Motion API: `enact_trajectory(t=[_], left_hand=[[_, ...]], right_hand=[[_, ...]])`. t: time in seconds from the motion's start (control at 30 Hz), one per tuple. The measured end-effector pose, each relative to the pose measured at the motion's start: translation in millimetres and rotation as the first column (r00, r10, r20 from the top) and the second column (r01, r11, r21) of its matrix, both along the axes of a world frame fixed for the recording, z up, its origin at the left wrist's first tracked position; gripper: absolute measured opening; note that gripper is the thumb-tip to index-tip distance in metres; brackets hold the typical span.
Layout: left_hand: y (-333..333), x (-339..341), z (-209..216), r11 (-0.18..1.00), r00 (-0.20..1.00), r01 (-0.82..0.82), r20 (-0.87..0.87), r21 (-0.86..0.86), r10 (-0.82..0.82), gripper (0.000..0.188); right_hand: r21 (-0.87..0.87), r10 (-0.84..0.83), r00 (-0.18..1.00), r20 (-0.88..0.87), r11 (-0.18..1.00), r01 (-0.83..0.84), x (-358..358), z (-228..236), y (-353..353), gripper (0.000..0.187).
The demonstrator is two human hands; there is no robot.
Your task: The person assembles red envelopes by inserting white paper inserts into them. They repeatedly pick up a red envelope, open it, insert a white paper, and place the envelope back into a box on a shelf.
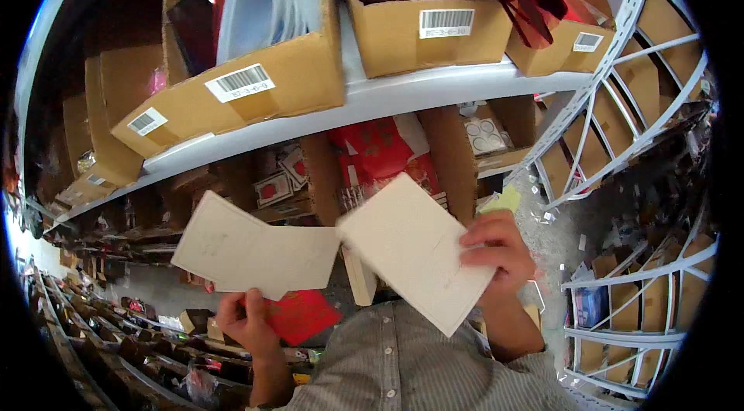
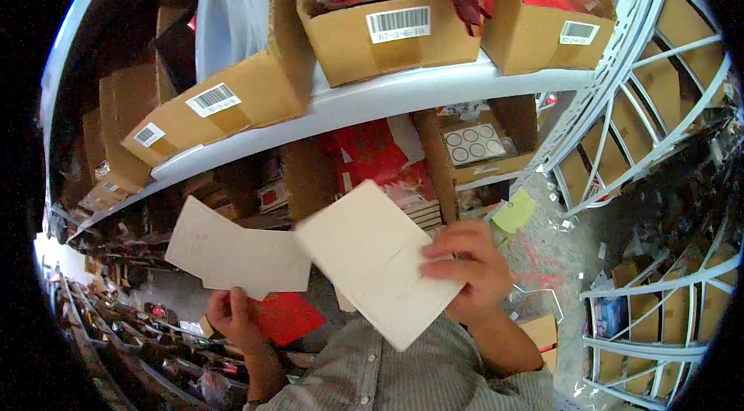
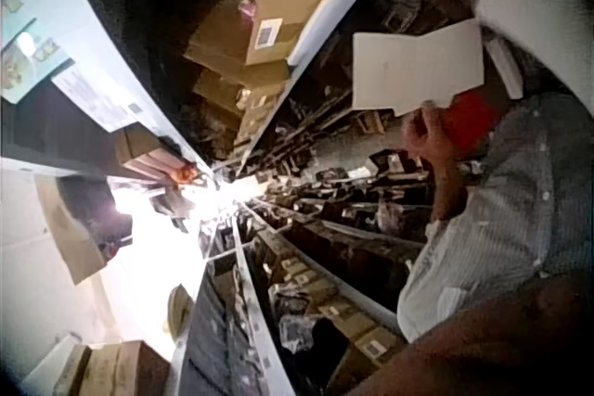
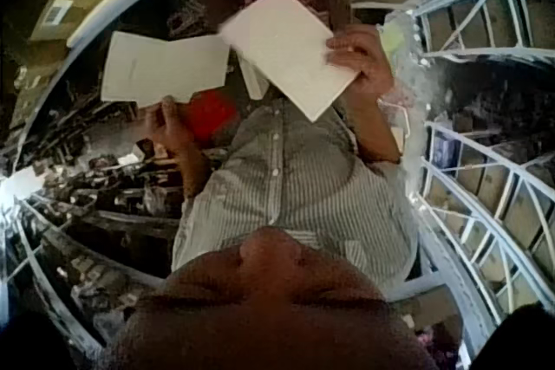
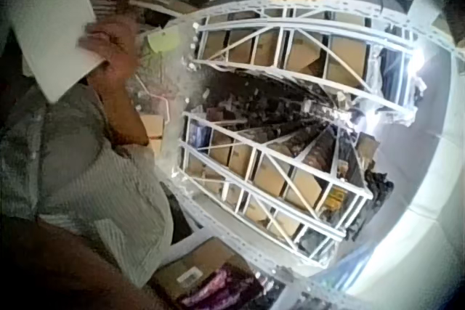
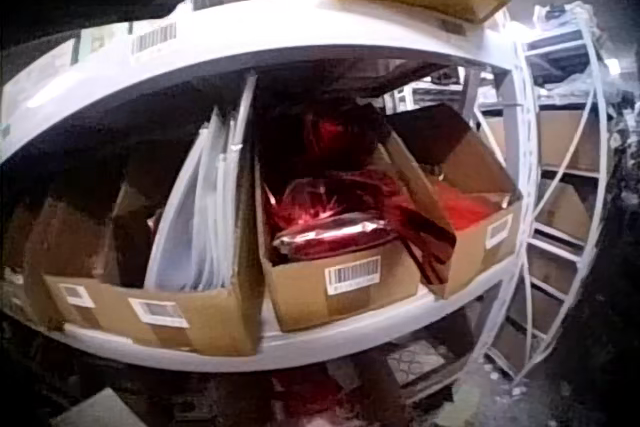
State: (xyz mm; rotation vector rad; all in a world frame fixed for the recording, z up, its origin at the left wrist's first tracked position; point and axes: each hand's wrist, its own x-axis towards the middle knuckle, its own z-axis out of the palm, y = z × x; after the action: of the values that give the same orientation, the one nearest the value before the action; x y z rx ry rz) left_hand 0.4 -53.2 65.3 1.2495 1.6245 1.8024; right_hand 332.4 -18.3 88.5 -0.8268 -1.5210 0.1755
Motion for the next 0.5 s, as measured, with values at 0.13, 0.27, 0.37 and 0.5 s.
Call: enact_trajectory(t=[0.13,0.27,0.37,0.5], left_hand=[[-7,20,6,0.996,0.892,0.013,-0.451,0.087,0.027,0.015],[8,49,20,0.904,0.703,0.299,-0.712,0.306,0.008,0.024],[1,56,24,0.881,0.655,0.408,-0.749,0.241,-0.099,0.028],[-3,54,28,0.845,0.59,0.482,-0.798,0.23,-0.119,0.024]], right_hand=[[0.068,-0.195,0.931,0.308,0.981,0.183,-13,11,-25,0.031],[-0.024,0.016,0.97,0.244,1.0,-0.011,-52,10,-25,0.031],[-0.092,0.191,0.971,0.14,0.979,-0.18,-75,14,-19,0.04],[-0.29,0.374,0.926,0.053,0.893,-0.344,-85,30,-20,0.053]])
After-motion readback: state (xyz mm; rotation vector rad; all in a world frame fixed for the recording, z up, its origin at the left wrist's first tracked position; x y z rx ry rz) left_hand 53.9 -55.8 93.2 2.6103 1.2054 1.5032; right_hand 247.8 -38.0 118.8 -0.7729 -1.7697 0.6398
